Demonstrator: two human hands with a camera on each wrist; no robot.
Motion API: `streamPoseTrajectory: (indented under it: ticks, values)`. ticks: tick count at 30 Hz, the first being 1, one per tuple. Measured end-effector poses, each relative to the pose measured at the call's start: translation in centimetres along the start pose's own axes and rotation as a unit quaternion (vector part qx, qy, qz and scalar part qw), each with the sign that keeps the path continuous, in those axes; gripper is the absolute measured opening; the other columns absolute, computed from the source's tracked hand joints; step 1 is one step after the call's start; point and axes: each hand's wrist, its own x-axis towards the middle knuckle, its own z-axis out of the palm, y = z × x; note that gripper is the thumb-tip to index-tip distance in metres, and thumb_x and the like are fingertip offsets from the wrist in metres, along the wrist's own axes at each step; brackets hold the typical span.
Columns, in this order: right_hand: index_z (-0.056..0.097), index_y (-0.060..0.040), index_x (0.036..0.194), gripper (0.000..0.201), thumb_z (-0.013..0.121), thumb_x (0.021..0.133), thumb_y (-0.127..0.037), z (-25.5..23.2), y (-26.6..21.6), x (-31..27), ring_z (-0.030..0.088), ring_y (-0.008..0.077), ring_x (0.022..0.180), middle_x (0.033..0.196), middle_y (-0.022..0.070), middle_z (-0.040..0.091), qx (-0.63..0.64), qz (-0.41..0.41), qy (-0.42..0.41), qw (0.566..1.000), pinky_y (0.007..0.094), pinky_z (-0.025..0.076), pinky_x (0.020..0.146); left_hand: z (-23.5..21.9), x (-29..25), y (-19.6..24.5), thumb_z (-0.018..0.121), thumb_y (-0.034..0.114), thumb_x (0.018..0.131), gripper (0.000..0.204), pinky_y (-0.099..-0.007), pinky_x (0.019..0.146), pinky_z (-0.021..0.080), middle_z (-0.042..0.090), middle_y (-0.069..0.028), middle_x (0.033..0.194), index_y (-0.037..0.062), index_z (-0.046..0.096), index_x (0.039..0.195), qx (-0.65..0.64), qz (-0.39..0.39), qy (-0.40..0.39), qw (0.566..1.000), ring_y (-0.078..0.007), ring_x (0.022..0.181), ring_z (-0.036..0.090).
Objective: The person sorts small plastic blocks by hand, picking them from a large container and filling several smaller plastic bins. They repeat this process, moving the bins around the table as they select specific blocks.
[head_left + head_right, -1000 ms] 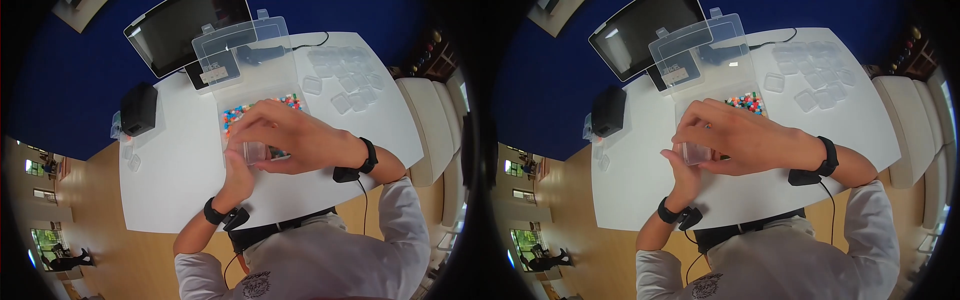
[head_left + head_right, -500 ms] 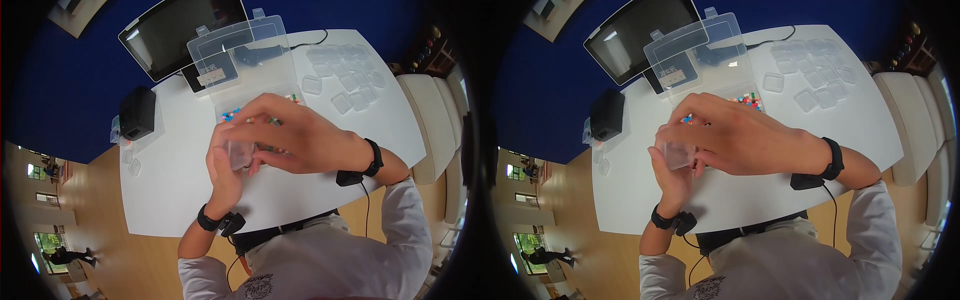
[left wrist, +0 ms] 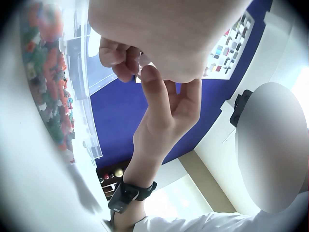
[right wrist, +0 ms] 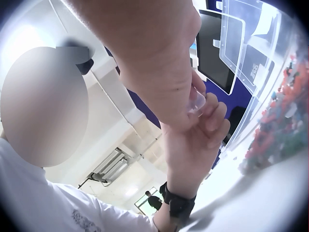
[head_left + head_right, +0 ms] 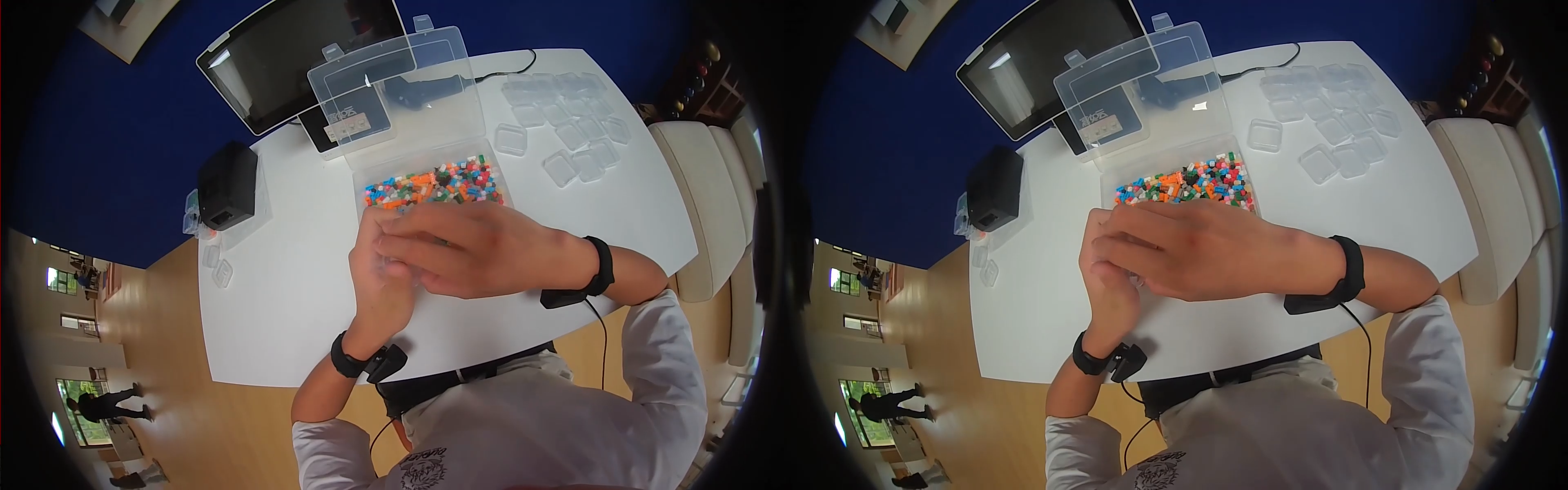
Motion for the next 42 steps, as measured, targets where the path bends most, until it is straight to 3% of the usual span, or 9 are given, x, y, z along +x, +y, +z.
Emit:
streamPoseTrajectory:
  ticks: [6,13,21,26,29,33,36,38,42]
  values:
    - [0.075,-0.0066,0.134,0.054,0.091,0.082,-0.007,-1.0,-0.9,-0.4,0.076,0.0251,0.106,0.137,0.0091,0.066,0.014,0.043,-0.089,0.995,0.0341,0.069,0.070,-1.3,0.4,-1.0,0.102,0.046,0.091,0.060,-0.0265,0.081,0.053,0.076,-0.0009,0.097,0.0054,0.063,0.112,0.005,0.027,-0.024,0.999,-0.0067,0.090,0.065]
    - [0.074,-0.0099,0.112,0.026,0.083,0.088,-0.004,-2.5,0.0,1.5,0.071,0.0238,0.102,0.122,0.0047,0.066,0.013,0.048,-0.073,0.996,0.0379,0.061,0.069,-3.0,2.5,0.9,0.109,0.027,0.080,0.055,-0.0266,0.079,0.055,0.077,-0.0020,0.099,0.0038,0.069,0.110,0.102,0.035,-0.080,0.991,-0.0070,0.088,0.066]
    - [0.079,-0.0089,0.109,0.015,0.080,0.094,-0.005,-2.4,4.4,5.2,0.070,0.0255,0.102,0.102,0.0048,0.073,0.035,-0.024,-0.029,0.999,0.0394,0.061,0.077,-4.9,3.1,0.5,0.077,0.015,0.115,0.032,-0.0359,0.093,0.065,0.080,-0.0114,0.125,-0.0069,0.074,0.137,0.050,0.019,-0.031,0.998,-0.0192,0.106,0.078]
    - [0.074,-0.0001,0.119,0.020,0.078,0.106,-0.015,-0.3,5.5,6.4,0.078,0.0356,0.082,0.100,0.0157,0.079,0.215,0.172,0.032,0.961,0.0433,0.062,0.078,-4.1,3.8,1.1,0.064,0.007,0.120,0.026,-0.0365,0.088,0.066,0.081,-0.0212,0.129,-0.0067,0.063,0.142,0.064,0.044,0.077,0.994,-0.0248,0.103,0.080]
    - [0.072,-0.0006,0.120,0.026,0.080,0.107,-0.022,0.1,5.9,6.0,0.078,0.0321,0.083,0.099,0.0171,0.079,0.294,0.299,0.031,0.907,0.0425,0.061,0.076,-4.4,3.7,0.1,0.060,0.007,0.122,0.008,-0.0359,0.085,0.065,0.083,-0.0263,0.121,-0.0006,0.059,0.119,0.039,0.118,0.059,0.991,-0.0290,0.101,0.082]
    - [0.072,-0.0012,0.109,0.027,0.082,0.107,-0.026,1.2,8.8,3.7,0.077,0.0299,0.077,0.095,0.0174,0.080,0.171,0.243,0.008,0.955,0.0427,0.060,0.073,-5.9,3.8,-0.2,0.062,0.008,0.121,0.009,-0.0349,0.086,0.063,0.084,-0.0230,0.115,-0.0009,0.064,0.124,0.056,0.076,0.011,0.995,-0.0255,0.099,0.081]
    - [0.074,-0.0013,0.109,0.028,0.085,0.106,-0.027,-0.3,9.6,3.8,0.074,0.0217,0.076,0.102,0.0103,0.079,0.151,0.316,-0.108,0.930,0.0357,0.061,0.075,-6.3,4.0,-0.2,0.063,0.004,0.119,0.012,-0.0334,0.089,0.063,0.085,-0.0208,0.120,-0.0028,0.070,0.125,0.062,0.004,0.059,0.996,-0.0199,0.102,0.080]
    - [0.077,-0.0029,0.108,0.025,0.087,0.103,-0.025,-1.1,9.7,4.1,0.075,0.0267,0.086,0.107,0.0097,0.079,0.084,0.315,-0.335,0.884,0.0395,0.061,0.080,-6.7,4.2,-1.0,0.067,0.006,0.116,0.017,-0.0308,0.091,0.058,0.086,-0.0146,0.115,-0.0020,0.077,0.126,0.100,-0.008,0.100,0.990,-0.0155,0.097,0.077]
    - [0.081,-0.0045,0.112,0.021,0.088,0.100,-0.021,-0.1,8.7,2.4,0.075,0.0295,0.101,0.107,0.0092,0.078,0.180,0.320,-0.433,0.824,0.0430,0.061,0.088,-6.7,4.2,-2.4,0.068,0.005,0.114,0.018,-0.0299,0.092,0.057,0.086,-0.0114,0.116,-0.0021,0.080,0.126,0.091,-0.018,0.112,0.989,-0.0135,0.102,0.076]
